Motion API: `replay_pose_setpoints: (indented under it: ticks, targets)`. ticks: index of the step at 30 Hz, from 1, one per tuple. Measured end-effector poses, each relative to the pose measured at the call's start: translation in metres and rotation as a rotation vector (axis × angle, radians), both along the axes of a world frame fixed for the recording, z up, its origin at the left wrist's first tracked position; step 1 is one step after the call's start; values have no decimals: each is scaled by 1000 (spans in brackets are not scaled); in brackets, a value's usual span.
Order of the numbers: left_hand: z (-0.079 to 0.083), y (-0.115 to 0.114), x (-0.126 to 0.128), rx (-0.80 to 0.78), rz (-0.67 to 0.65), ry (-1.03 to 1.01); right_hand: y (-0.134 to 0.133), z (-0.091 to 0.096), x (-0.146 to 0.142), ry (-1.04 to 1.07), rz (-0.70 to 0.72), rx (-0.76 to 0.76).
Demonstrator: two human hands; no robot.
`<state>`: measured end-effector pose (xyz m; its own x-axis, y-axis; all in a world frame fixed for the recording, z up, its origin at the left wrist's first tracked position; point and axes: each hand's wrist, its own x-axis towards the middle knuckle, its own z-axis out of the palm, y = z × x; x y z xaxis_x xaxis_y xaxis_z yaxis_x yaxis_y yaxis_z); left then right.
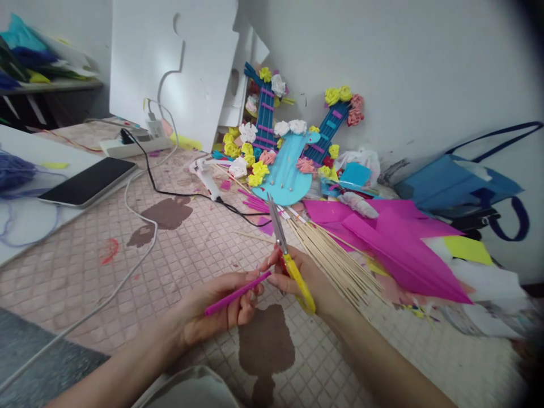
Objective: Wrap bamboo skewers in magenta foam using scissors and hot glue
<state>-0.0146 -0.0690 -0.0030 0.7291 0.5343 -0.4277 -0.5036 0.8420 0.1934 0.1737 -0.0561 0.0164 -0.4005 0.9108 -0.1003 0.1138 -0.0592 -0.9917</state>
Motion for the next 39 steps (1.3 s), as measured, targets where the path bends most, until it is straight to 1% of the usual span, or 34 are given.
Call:
replay_pose_setpoints:
  ticks: [2,4,6,9,11,13,16,18,20,24,26,28,30,33,36,39]
  targets:
    - [-2,1,1,-1,10,14,0,-4,-1,-9,-19,-14]
    - [-6,1,3,48,38,74,-1,-6,-1,-20,-63,-33]
    - [-9,-1,6,182,120,181,-3,-7,-2,-4,-117,-74]
    - [-11,-4,9,470,329,402,-6,-7,-4,35,-174,-161]
    - [-10,-6,10,616,429,537,-7,-8,-6,51,-179,-197]
    - [-8,-6,10,705,466,609,-9,-8,-8,61,-172,-216]
    - [-5,-5,9,747,463,618,-11,-6,-8,37,-144,-203]
    - [-4,-5,8,741,462,606,-14,-3,-5,-35,-123,-142]
    - [-5,-4,8,721,463,593,-17,0,2,-176,-121,-23]
    - [-8,-5,7,691,472,582,-25,5,24,-642,-147,303]
    - [-9,-6,6,691,481,584,-29,8,35,-859,-130,423]
    - [-10,-7,6,699,493,586,-33,11,45,-1010,-100,505]
    - [-10,-7,5,715,510,588,-37,14,52,-1108,-81,570]
    - [-11,-7,4,751,517,593,-41,17,58,-1198,-79,659]
    - [-10,-7,4,769,517,602,-42,18,61,-1241,-75,722]
    - [-10,-9,4,750,522,607,-41,17,61,-1263,-73,762]
